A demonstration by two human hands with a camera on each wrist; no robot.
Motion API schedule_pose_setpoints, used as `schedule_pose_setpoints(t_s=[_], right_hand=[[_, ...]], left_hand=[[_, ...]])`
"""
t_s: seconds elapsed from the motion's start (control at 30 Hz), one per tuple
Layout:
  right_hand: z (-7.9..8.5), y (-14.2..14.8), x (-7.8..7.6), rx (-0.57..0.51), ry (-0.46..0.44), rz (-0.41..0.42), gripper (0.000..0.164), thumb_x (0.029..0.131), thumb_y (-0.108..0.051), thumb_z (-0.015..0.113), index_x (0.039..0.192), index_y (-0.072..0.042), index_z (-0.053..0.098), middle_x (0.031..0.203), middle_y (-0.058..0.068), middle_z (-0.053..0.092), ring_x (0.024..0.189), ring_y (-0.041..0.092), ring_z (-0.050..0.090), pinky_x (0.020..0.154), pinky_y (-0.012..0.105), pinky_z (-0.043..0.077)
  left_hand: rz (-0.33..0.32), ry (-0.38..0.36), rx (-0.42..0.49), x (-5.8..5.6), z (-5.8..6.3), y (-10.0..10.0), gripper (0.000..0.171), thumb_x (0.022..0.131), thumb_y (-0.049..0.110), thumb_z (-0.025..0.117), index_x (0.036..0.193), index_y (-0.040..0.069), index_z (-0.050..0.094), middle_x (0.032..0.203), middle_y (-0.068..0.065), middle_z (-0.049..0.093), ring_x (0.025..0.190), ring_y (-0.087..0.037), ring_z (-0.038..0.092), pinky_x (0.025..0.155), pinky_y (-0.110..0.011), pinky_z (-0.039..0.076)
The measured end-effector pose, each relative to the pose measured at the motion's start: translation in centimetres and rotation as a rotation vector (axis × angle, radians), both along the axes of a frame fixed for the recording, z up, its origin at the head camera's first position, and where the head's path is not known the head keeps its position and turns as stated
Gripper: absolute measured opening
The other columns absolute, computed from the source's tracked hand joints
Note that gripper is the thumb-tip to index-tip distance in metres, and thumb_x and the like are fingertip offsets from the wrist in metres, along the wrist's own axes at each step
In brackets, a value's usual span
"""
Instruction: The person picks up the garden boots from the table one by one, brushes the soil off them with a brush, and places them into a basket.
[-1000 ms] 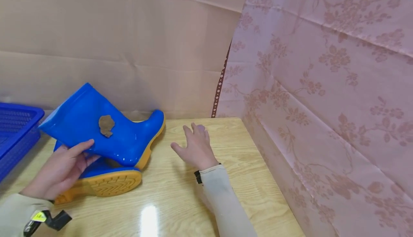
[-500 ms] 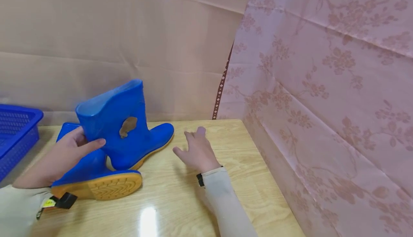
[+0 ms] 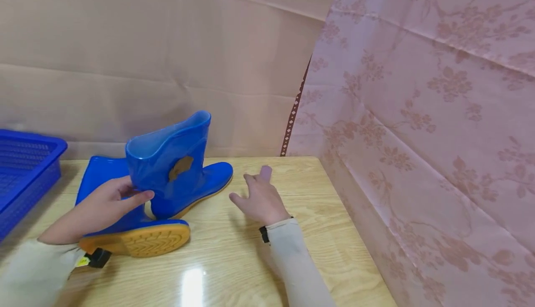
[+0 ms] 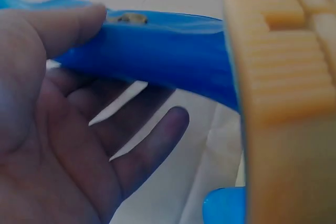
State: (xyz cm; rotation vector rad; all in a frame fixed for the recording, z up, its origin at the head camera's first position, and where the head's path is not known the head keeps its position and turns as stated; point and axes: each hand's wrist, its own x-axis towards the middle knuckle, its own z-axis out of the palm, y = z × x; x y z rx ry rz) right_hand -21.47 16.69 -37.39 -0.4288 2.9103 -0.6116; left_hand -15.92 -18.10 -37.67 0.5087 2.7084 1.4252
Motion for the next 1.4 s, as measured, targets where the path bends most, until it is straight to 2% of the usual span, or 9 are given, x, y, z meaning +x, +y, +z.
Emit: schedule_pose_setpoints(t_s=[0.2,0.37,0.4,0.5,0.6,0.73,1.07,1.23,1.4], right_hand=[[0.0,-0.2,0.0,0.009,0.005,-0.011,0.072,0.100,-0.053,0.062,0.156,-0.010,0.046,0.156,0.010,0.050,0.142,0.035,0.049,0.113,0.055,0.044],[-0.3,-0.2,-0.2,0.036,0.004,-0.026,0.071,0.099,-0.052,0.062,0.152,-0.007,0.050,0.151,0.013,0.055,0.138,0.037,0.053,0.110,0.056,0.046],[-0.4,0.0,-0.4,0.045,0.006,-0.031,0.070,0.100,-0.051,0.062,0.151,-0.005,0.051,0.140,0.013,0.064,0.130,0.035,0.059,0.107,0.055,0.049],[-0.9,0.6,-1.0,0.046,-0.005,-0.061,0.049,0.100,-0.046,0.064,0.119,-0.001,0.069,0.097,0.006,0.076,0.091,0.026,0.070,0.077,0.044,0.058],[-1.7,1.3,-1.7,0.061,-0.029,-0.115,0.039,0.100,-0.043,0.065,0.083,-0.008,0.062,0.062,-0.004,0.055,0.059,0.014,0.050,0.054,0.031,0.041],[-2.9,1.7,-2.4,0.119,-0.041,-0.205,0.046,0.099,-0.045,0.066,0.068,-0.015,0.052,0.058,-0.005,0.041,0.053,0.012,0.038,0.049,0.028,0.030],[-3.8,1.3,-4.7,0.375,-0.106,-0.302,0.055,0.093,-0.061,0.064,0.063,-0.015,0.059,0.060,-0.002,0.049,0.056,0.016,0.050,0.051,0.031,0.039],[-3.9,1.4,-5.2,0.357,-0.143,-0.315,0.040,0.090,-0.048,0.071,0.072,-0.012,0.067,0.066,-0.001,0.056,0.061,0.016,0.052,0.054,0.032,0.043],[-4.4,1.9,-5.3,0.228,-0.133,-0.304,0.027,0.091,-0.030,0.073,0.079,-0.006,0.069,0.066,0.003,0.065,0.056,0.017,0.057,0.052,0.030,0.047]], left_hand=[[0.237,0.108,-0.057,-0.3,0.5,-0.5,0.045,0.109,0.027,0.056,0.147,0.004,0.049,0.135,-0.023,0.062,0.116,-0.043,0.062,0.091,-0.065,0.054],[0.341,0.070,-0.026,-0.5,0.6,-0.9,0.054,0.108,0.032,0.057,0.151,0.003,0.043,0.141,-0.028,0.057,0.124,-0.049,0.058,0.097,-0.071,0.048],[0.346,0.058,-0.021,-0.5,0.6,-1.0,0.056,0.107,0.035,0.058,0.151,0.002,0.042,0.141,-0.029,0.057,0.124,-0.049,0.058,0.097,-0.071,0.048],[0.340,0.046,-0.017,-0.5,0.7,-1.1,0.060,0.106,0.038,0.058,0.150,0.002,0.042,0.141,-0.029,0.057,0.125,-0.050,0.058,0.098,-0.071,0.047],[0.322,0.031,-0.016,-0.4,0.8,-1.2,0.060,0.106,0.040,0.058,0.150,0.002,0.042,0.141,-0.029,0.057,0.126,-0.051,0.058,0.099,-0.072,0.047],[0.306,0.017,-0.028,-0.4,0.9,-1.2,0.063,0.106,0.043,0.057,0.152,0.002,0.041,0.142,-0.029,0.056,0.127,-0.051,0.057,0.099,-0.073,0.046],[0.275,-0.001,-0.039,-0.2,1.2,-1.2,0.064,0.107,0.041,0.057,0.154,0.002,0.039,0.144,-0.029,0.055,0.128,-0.051,0.056,0.099,-0.073,0.046],[0.272,-0.003,-0.040,-0.2,1.2,-1.1,0.063,0.107,0.039,0.057,0.154,0.002,0.039,0.144,-0.029,0.056,0.128,-0.051,0.056,0.099,-0.072,0.047],[0.279,-0.017,-0.043,-0.3,1.1,-1.2,0.063,0.107,0.041,0.057,0.155,0.004,0.038,0.144,-0.027,0.056,0.129,-0.051,0.055,0.099,-0.074,0.045]])
